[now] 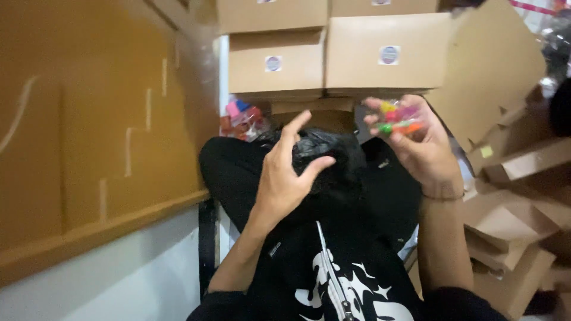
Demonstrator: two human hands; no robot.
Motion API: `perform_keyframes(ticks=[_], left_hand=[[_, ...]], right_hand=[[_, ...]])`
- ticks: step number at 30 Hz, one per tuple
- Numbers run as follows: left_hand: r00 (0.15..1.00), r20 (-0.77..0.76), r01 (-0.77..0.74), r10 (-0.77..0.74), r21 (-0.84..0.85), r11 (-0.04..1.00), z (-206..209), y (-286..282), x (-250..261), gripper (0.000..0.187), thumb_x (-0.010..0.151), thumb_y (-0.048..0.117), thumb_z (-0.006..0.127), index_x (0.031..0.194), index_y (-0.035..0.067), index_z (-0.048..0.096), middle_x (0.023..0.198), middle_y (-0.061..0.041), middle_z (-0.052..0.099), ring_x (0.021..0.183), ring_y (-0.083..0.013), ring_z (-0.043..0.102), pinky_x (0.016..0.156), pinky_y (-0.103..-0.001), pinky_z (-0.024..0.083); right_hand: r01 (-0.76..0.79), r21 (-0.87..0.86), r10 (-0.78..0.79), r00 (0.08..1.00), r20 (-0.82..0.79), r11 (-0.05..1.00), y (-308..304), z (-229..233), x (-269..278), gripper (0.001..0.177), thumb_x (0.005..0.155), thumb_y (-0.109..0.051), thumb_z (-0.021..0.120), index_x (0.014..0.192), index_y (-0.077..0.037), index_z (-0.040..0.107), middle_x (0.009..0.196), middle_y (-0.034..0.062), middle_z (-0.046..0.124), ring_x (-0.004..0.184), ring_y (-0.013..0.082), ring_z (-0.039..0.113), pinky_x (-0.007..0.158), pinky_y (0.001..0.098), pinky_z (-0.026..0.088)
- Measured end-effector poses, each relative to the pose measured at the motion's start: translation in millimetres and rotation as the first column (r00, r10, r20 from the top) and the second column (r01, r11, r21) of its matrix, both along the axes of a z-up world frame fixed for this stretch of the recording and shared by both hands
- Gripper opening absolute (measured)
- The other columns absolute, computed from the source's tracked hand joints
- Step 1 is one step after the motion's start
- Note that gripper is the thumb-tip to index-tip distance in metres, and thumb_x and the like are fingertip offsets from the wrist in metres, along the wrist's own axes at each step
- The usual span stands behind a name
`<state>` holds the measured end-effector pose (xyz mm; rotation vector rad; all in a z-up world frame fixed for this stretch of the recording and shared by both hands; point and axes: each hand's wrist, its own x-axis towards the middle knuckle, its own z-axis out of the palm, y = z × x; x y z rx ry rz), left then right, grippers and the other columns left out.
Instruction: Folding cardboard boxes, filling them with small toys, and sealing them with tape.
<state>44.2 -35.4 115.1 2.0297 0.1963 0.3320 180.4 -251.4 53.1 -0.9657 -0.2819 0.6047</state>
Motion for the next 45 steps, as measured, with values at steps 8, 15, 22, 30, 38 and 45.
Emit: perform_keyframes(ticks=[8,15,22,30,38,45], left_hand=[[0.995,-0.084,-0.043,0.051,0.089,0.995,-61.4,-13.7,23.1,0.022,0.099,0.025,0.07,0.117,0.015,0.075,0.106,-0.009,0.077,0.101,-0.0329,0.073,0.093,-0.042,0.055],[0.983,0.091,0.17,-0.159,-0.141,0.975,-39.3,-27.4,34.2,0.066,0.089,0.041,0.077,0.148,0.02,0.057,0.133,-0.011,0.07,0.128,-0.0315,0.064,0.108,-0.044,0.05],[0.949,0.294,0.074,-0.116,0.149,0.986,-66.2,-24.9,65.9,0.013,0.094,0.023,0.073,0.106,0.026,0.077,0.087,0.011,0.077,0.088,-0.0144,0.075,0.095,-0.028,0.051],[0.949,0.295,0.048,-0.111,0.212,0.976,-52.7,-8.6,66.7,0.011,0.095,0.008,0.067,0.093,0.004,0.076,0.086,-0.008,0.077,0.073,-0.0211,0.068,0.075,-0.037,0.046],[0.949,0.312,-0.003,-0.048,0.158,0.987,-34.0,8.8,64.3,0.025,0.085,-0.004,0.055,0.094,0.007,0.077,0.094,-0.007,0.078,0.086,-0.023,0.073,0.082,-0.036,0.052],[0.975,0.131,-0.188,0.177,0.076,0.979,-11.3,48.6,20.2,0.021,0.097,0.019,0.068,0.096,0.002,0.08,0.08,0.0,0.074,0.068,-0.007,0.06,0.056,-0.027,0.045]], right_hand=[[0.011,0.222,0.013,0.994,-0.11,0.975,-22.2,-27.1,17.1,0.073,0.089,-0.02,0.071,0.152,0.001,0.04,0.136,0.0144,0.056,0.126,0.0269,0.054,0.107,0.0466,0.05],[-0.024,0.18,0.042,0.995,-0.094,0.983,-20.9,-34.5,7.5,0.071,0.088,-0.003,0.073,0.149,-0.006,0.036,0.117,0.0229,0.066,0.1,0.0319,0.072,0.08,0.039,0.064],[-0.205,0.071,0.202,0.978,0.05,0.976,-19.7,8.2,11.1,0.078,0.092,0.001,0.066,0.154,-0.012,0.021,0.104,0.0215,0.069,0.086,0.0201,0.072,0.074,0.0296,0.06],[-0.489,-0.358,0.574,0.797,0.187,0.795,-49.9,36.2,54.2,0.062,0.094,-0.016,0.062,0.151,-0.005,0.039,0.115,0.0131,0.071,0.108,0.0214,0.07,0.095,0.0345,0.061],[-0.383,-0.636,0.647,0.721,0.248,0.67,-90.2,47.5,85.6,0.06,0.091,-0.018,0.058,0.149,-0.007,0.05,0.111,0.0099,0.075,0.098,0.0196,0.075,0.085,0.0336,0.065],[0.14,-0.382,0.083,0.855,0.512,0.913,-199.8,-51.7,86.8,0.085,0.092,-0.044,0.065,0.166,-0.013,0.039,0.122,-0.0079,0.062,0.084,0.0045,0.063,0.078,0.02,0.056]])
